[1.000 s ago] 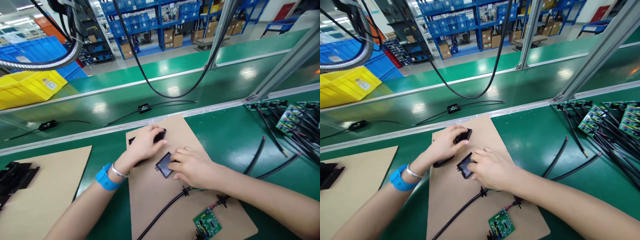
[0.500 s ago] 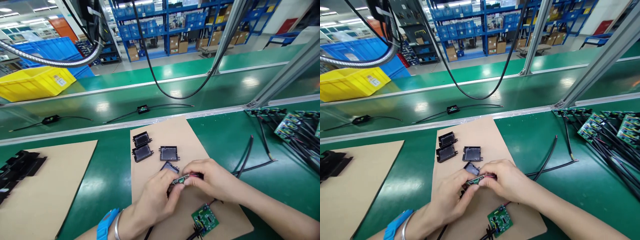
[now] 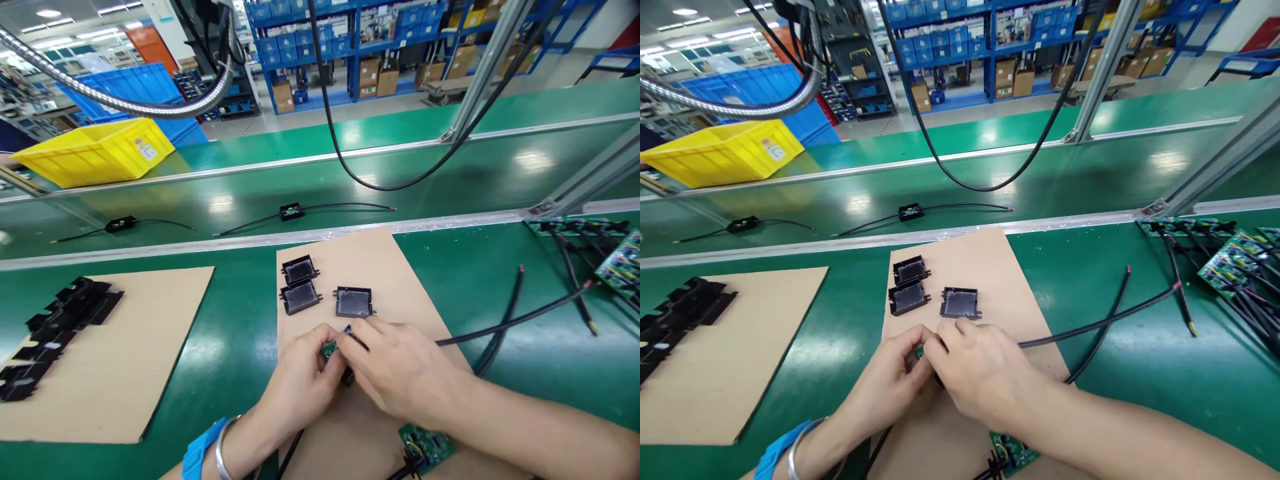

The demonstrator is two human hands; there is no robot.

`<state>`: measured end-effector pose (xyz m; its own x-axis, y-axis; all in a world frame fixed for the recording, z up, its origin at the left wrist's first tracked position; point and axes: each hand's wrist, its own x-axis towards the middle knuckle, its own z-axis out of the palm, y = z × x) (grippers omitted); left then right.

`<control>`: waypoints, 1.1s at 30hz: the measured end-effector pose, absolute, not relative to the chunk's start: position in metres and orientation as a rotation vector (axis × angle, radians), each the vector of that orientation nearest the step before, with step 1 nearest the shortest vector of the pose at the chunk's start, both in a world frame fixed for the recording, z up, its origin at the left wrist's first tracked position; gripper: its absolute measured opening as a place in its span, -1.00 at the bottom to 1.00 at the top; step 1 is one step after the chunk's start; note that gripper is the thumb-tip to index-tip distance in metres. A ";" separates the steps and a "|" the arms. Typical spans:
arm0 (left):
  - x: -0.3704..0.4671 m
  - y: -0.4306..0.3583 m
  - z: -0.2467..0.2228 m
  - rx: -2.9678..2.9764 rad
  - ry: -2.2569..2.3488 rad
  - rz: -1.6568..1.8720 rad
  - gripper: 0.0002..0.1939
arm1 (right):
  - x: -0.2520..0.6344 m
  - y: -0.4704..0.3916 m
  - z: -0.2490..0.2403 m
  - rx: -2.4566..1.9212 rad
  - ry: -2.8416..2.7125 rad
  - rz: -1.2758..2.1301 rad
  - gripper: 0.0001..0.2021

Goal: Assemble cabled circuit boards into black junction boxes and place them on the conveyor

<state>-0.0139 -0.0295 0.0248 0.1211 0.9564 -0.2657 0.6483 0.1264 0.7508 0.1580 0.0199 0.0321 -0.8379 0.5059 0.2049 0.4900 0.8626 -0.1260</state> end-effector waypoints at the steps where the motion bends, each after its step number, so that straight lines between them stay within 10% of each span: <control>1: -0.018 -0.032 0.025 1.625 1.610 0.491 -0.83 | 0.159 0.027 0.031 -0.736 -2.829 0.172 -0.84; 5: -0.027 -0.044 0.013 1.908 1.683 0.502 -0.22 | 0.165 0.052 0.021 -0.639 -2.957 0.403 -0.96; 10: -0.024 -0.046 -0.003 2.009 1.645 0.351 -0.64 | 0.173 0.064 0.018 -0.636 -2.993 0.516 -0.96; 15: -0.012 -0.039 -0.003 2.069 1.611 0.521 -0.27 | 0.177 0.066 0.021 -0.673 -2.988 0.562 -0.97; 33: -0.026 -0.029 -0.002 2.074 1.393 0.517 -0.43 | 0.170 0.047 0.004 -0.630 -2.953 0.377 -0.92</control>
<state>-0.0255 -0.0293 -0.0023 0.3791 0.9254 -0.0020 0.6998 -0.2853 0.6549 0.1697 0.0473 0.0041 -0.9096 0.4132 0.0442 0.3888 0.8839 -0.2600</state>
